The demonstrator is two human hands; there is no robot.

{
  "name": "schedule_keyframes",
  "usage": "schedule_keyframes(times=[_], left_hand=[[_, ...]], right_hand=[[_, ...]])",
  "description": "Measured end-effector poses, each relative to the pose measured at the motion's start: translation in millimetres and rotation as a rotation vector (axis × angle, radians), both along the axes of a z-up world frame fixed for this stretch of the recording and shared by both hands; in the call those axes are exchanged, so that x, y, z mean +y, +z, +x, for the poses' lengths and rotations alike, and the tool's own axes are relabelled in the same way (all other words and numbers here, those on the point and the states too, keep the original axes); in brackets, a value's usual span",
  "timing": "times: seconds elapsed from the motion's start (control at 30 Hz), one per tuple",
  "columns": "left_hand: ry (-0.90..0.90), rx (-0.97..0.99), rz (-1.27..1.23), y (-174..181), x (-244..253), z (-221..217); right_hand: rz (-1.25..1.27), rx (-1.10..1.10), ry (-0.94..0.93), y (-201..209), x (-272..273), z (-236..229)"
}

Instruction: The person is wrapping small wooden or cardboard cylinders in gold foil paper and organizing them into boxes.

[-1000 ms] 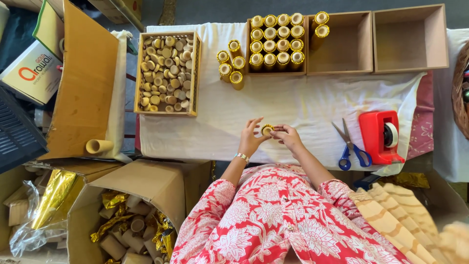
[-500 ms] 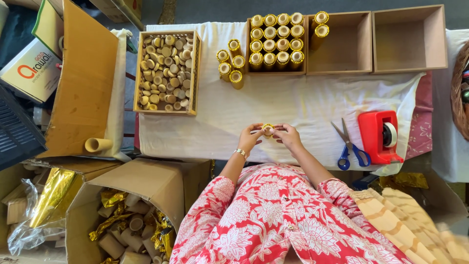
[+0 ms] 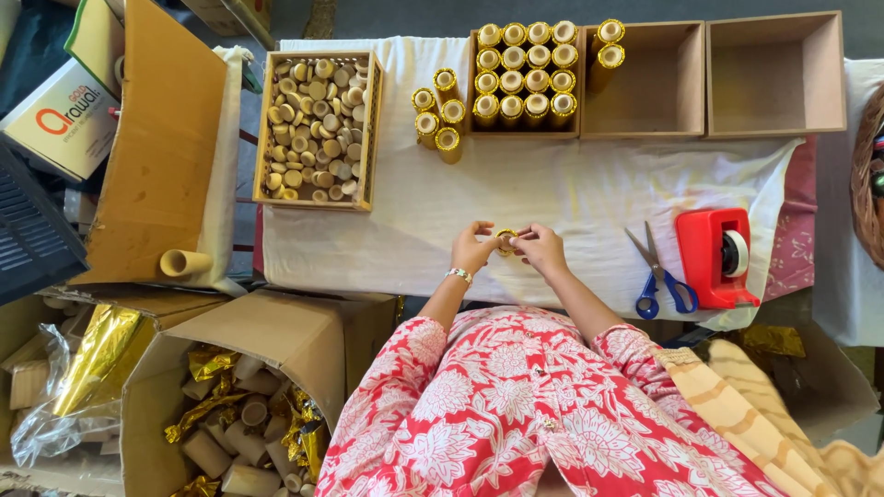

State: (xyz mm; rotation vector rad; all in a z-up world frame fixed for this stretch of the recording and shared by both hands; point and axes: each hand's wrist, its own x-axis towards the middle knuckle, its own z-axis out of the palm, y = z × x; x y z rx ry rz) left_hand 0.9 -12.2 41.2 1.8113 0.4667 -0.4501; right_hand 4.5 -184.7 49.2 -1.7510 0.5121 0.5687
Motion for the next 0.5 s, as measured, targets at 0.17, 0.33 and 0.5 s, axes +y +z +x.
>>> schedule_keyframes(times=[0.17, 0.33, 0.5], left_hand=[[-0.012, -0.037, 0.07, 2.8, -1.3, 7.4], [-0.002, -0.03, 0.024, -0.5, -7.0, 6.2], [0.016, 0.107, -0.144, -16.6, -5.7, 3.9]], right_hand=[[-0.061, -0.034, 0.019, -2.0, 2.4, 2.7], [-0.016, -0.029, -0.005, 0.9, 1.6, -0.3], [0.083, -0.008, -0.048, -11.6, -3.8, -6.1]])
